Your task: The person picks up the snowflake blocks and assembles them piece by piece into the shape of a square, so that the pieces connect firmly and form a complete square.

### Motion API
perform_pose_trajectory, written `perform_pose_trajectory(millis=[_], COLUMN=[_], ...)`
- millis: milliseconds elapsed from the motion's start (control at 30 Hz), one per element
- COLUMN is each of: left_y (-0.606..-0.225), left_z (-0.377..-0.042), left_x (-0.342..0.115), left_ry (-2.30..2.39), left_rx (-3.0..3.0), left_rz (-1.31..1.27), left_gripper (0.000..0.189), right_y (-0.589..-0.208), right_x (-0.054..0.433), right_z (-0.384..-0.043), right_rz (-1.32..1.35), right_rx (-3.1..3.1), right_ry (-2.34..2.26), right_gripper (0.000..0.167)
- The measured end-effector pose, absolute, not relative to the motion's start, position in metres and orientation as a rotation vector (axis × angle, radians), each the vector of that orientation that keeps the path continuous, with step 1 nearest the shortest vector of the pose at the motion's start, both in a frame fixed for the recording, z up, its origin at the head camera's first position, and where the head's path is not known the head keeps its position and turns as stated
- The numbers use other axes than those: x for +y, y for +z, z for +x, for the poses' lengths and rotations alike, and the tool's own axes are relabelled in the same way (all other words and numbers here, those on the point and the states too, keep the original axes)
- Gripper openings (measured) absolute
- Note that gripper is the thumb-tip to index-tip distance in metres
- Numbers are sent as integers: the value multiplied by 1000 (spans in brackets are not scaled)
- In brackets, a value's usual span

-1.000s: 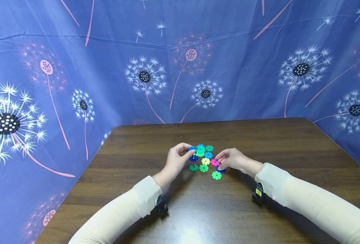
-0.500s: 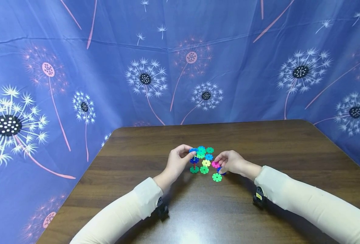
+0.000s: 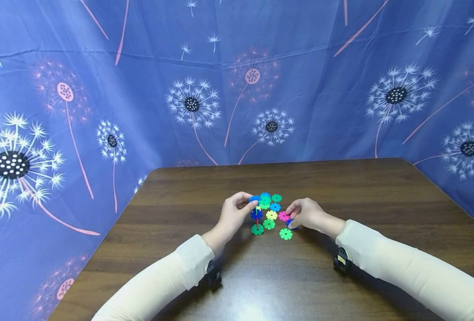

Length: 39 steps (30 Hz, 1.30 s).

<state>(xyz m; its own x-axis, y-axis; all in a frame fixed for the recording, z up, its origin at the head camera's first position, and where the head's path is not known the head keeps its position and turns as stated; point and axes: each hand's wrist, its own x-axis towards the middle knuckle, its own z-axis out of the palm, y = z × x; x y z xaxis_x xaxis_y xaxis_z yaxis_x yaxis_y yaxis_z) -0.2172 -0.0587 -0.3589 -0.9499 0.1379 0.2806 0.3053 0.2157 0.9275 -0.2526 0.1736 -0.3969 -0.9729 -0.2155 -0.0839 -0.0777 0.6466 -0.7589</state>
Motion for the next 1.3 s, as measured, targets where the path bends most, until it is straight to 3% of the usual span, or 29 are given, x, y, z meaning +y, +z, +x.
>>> perform_pose_trajectory(millis=[533, 833, 1300], left_y=[-357, -359, -385], left_z=[-216, -216, -240], left_x=[-63, -64, -65], left_ry=[-1855, -1869, -1869], left_rx=[-2326, -2309, -2319], left_rz=[-413, -433, -413], left_gripper=[14, 14, 15], right_y=[-395, -381, -354], right_x=[169, 168, 156], right_z=[-255, -256, -249], right_rz=[-203, -203, -336], right_rx=[2714, 2481, 2429], right_ry=[-1217, -1496, -1792], right_gripper=[32, 21, 28])
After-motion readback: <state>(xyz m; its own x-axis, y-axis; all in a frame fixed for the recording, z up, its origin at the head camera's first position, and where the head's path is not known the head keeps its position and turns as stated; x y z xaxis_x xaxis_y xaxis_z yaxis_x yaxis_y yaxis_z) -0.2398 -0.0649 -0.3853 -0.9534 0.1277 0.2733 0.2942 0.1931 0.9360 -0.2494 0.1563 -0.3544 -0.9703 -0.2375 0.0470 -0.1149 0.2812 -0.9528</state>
